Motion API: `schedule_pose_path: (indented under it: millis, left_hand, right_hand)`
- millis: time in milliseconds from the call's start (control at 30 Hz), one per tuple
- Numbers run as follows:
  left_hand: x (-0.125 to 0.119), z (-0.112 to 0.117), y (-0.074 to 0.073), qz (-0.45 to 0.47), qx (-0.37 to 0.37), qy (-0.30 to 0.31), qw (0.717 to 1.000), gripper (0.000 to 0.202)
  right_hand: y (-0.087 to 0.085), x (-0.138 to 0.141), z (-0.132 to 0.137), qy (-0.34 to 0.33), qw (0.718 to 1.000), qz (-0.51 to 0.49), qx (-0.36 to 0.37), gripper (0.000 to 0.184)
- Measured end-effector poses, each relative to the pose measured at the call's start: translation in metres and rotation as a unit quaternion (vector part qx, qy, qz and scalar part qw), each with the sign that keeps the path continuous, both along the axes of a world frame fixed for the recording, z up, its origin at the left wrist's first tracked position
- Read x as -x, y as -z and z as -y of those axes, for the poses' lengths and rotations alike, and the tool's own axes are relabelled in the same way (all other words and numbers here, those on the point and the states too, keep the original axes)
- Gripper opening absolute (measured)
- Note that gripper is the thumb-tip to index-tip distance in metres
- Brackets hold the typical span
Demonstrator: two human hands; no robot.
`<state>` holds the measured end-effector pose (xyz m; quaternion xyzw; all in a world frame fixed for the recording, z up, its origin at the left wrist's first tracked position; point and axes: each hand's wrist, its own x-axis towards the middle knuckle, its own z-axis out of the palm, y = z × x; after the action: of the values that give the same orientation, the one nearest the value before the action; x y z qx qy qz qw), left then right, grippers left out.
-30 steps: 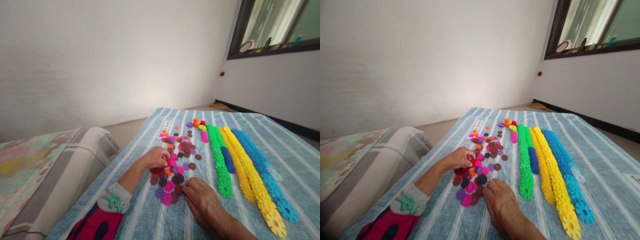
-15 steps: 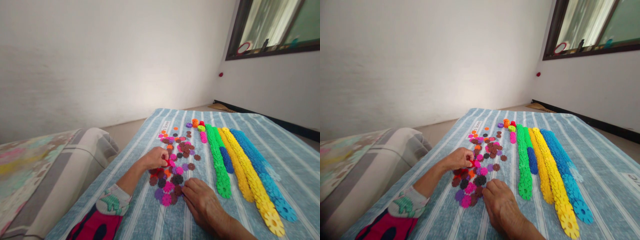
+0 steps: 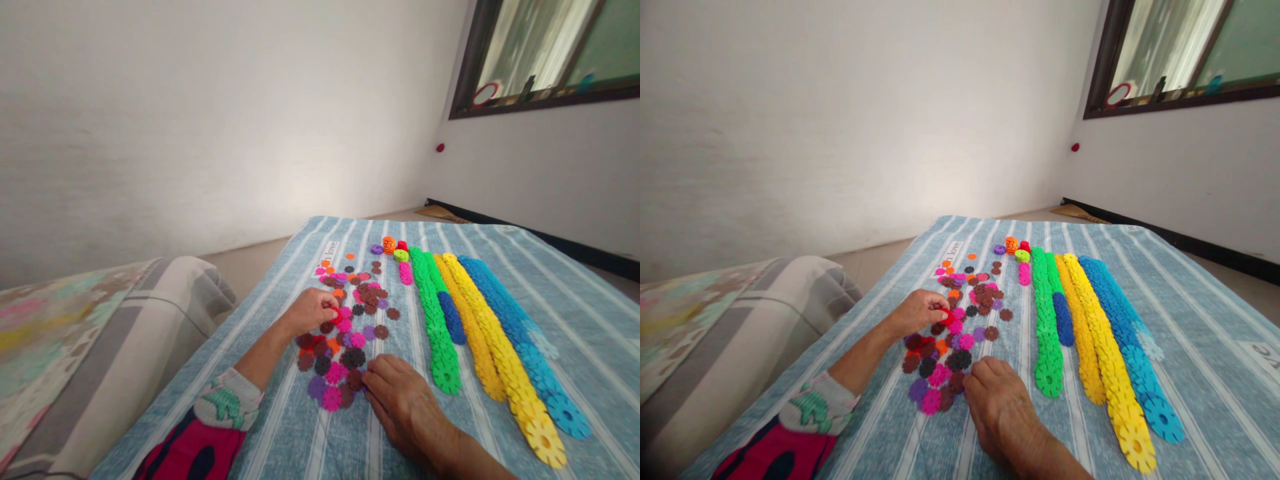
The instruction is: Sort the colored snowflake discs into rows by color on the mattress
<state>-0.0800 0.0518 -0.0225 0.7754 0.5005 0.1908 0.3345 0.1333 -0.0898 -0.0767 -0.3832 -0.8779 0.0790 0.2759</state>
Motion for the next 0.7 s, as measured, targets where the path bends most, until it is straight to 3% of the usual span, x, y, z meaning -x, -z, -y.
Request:
schedule_pose_path:
  millis: [200, 500, 700]
  left_hand:
    - [0.003, -0.001, -0.002, -0.03, -0.007, 0.012, 0.999, 0.022]
    - [-0.002, 0.006, -0.013, -0.169, -0.131, 0.072, 0.974, 0.018]
    - [-0.001, 0.004, -0.005, -0.158, -0.12, 0.04, 0.979, 0.014]
  right_hand:
    - [-0.001, 0.0, -0.001, 0.001, 1.0, 0.006, 0.003, 0.016]
    - [-0.001, 0.0, 0.0, 0.006, 1.0, 0.006, 0.002, 0.015]
    - [-0.002, 0.0, 0.001, 0.002, 1.0, 0.007, -0.005, 0.017]
